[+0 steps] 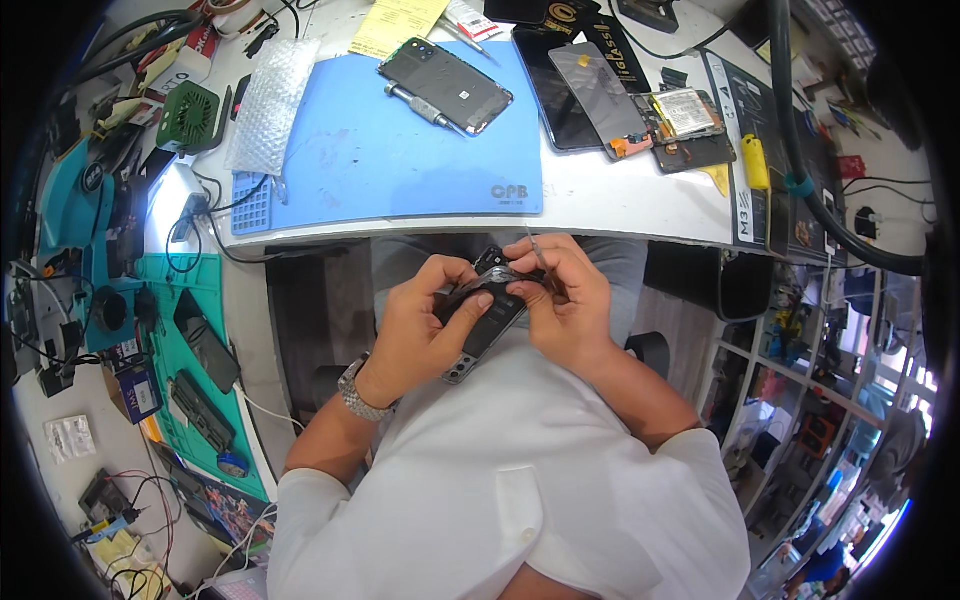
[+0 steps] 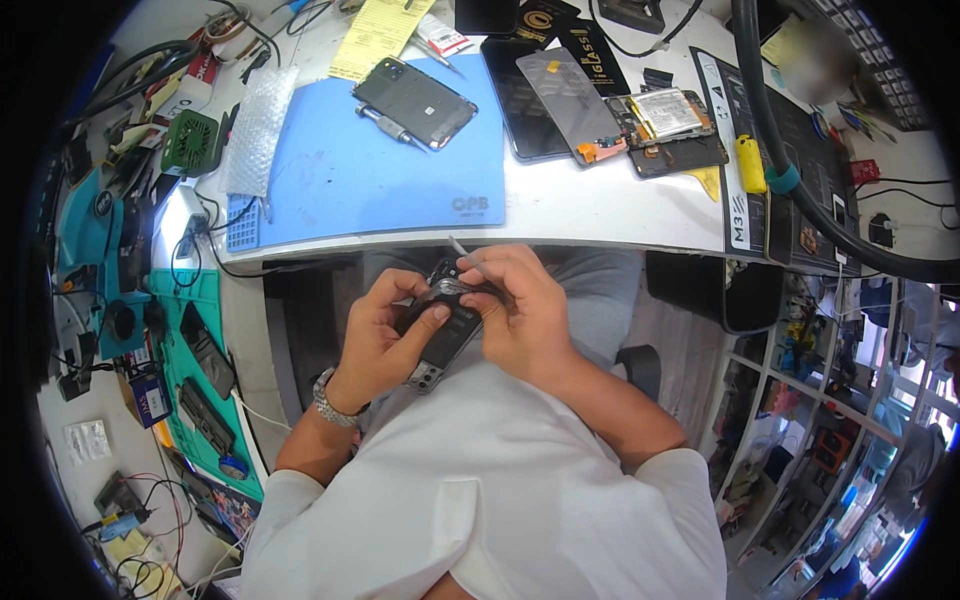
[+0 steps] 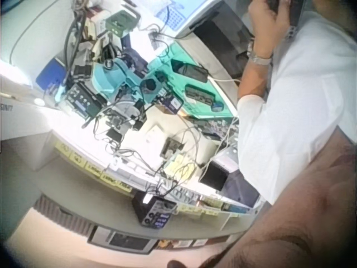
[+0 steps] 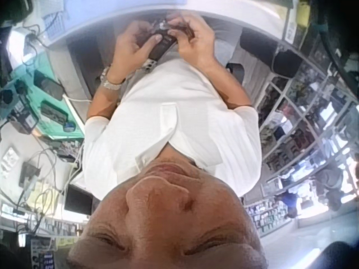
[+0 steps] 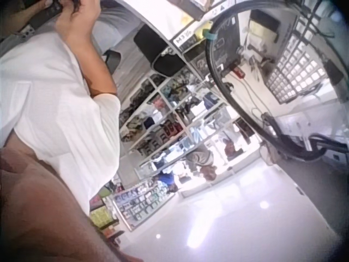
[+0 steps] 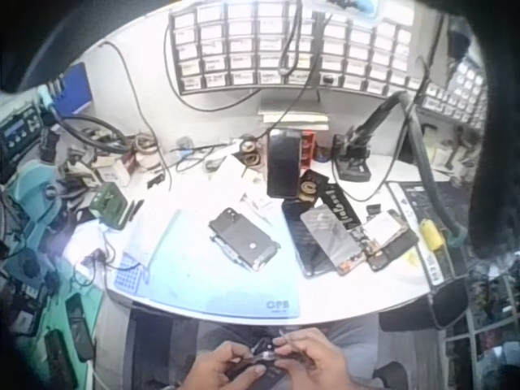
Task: The person disassembles a smartphone by removing the back cover and internal components using a screwdriver and a prying tool. They then retrieve a replacement back cover from a shelf and begin reassembling the device by aligning and securing the new cover.
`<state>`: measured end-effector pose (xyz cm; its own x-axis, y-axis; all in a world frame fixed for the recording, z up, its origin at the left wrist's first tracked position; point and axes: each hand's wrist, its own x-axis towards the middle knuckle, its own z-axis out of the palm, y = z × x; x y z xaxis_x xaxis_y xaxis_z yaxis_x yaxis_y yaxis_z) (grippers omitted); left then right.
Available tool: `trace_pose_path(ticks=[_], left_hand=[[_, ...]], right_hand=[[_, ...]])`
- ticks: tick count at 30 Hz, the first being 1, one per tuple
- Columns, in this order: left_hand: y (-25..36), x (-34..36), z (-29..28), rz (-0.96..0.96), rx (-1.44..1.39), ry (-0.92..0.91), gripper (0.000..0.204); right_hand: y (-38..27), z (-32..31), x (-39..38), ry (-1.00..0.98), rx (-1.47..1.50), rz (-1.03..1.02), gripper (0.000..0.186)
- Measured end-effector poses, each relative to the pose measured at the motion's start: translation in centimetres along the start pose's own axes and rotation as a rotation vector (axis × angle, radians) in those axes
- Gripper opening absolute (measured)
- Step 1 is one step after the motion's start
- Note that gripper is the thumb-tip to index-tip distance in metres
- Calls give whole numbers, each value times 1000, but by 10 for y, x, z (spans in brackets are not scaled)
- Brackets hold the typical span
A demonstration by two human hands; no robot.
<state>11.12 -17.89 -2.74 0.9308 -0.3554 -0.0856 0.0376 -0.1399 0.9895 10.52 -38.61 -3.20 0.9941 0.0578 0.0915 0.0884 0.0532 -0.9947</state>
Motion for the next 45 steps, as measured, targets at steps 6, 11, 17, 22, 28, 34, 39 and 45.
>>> trace_pose_path(ticks=[6, 11, 17, 22, 28, 34, 39, 45], left_hand=[[10, 3, 15, 6, -160, 122, 48], [1, 1, 10, 35, -197, 149, 56], [-5, -10, 10, 27, -210, 163, 54], [-20, -4, -24, -10, -565, 150, 43], [-20, 0, -39, -85, -520, 106, 26], [-23, -2, -30, 58, -382, 182, 21], [-16, -1, -34, 45, -393, 156, 25], [-7, -3, -45, -74, -282, 67, 38]], right_hand=[[6, 3, 23, 38, -241, -321, 34], [-1, 8, 37, -5, -350, -437, 36], [8, 18, 40, -38, -340, -424, 39], [8, 25, 42, -84, -315, -426, 38], [4, 28, 43, -118, -326, -452, 38], [5, 28, 41, -122, -304, -394, 37], [5, 29, 40, -119, -298, -441, 35], [2, 30, 37, -123, -290, -448, 33]])
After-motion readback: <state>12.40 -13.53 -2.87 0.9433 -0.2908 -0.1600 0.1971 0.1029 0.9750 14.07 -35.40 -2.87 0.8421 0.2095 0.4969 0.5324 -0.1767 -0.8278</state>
